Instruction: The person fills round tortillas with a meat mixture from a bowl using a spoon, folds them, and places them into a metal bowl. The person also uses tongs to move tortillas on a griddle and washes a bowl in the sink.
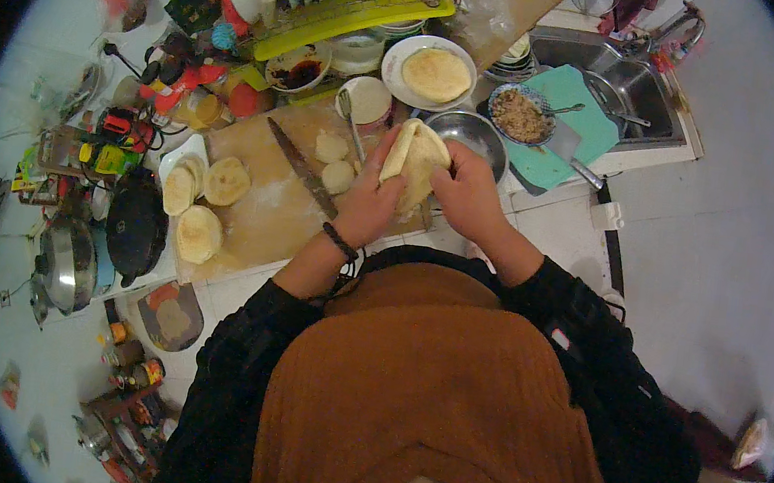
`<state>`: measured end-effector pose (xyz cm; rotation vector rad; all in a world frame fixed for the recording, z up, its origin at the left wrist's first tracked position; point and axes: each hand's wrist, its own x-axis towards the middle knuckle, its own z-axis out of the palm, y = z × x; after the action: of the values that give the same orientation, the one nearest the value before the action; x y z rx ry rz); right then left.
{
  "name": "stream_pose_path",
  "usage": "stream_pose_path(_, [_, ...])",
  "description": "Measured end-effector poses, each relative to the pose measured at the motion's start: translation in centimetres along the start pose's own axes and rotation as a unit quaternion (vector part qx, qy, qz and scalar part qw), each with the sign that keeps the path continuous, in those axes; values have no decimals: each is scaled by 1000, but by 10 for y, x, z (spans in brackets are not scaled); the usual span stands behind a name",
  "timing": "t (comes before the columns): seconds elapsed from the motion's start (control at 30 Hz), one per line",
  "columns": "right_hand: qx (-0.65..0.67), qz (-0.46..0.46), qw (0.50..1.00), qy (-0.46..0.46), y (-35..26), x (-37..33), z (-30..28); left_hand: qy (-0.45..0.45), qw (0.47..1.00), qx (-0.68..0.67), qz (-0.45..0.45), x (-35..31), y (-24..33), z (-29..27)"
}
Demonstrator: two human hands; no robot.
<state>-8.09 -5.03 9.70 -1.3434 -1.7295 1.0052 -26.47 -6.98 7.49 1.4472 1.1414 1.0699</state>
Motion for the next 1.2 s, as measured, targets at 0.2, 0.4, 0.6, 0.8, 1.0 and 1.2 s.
stream_pose_path(0.2, [42,46,998,-2,41,26,-25,101,969,212,79,29,-14,76])
stream_pose_path(0.4, [-71,20,993,-91,79,43,-107,181,971,58,-147,53,-12,135])
stream_pose_path(0.6, [-51,-7,983,-174,102,64,-156,151,908,-318,-228,63,17,183])
stream_pose_path(0.8, [-101,-226,934,-257,98,54,-173,105,789,-547,-260,67,27,186])
stream_pose_path(1.0, [-191,-283,911,-232,107,60,-176,185,754,-575,-257,72,-10,207])
stream_pose_path(1.2, [-184,-297,905,-243,119,75,-196,84,886,-420,-177,67,-9,202])
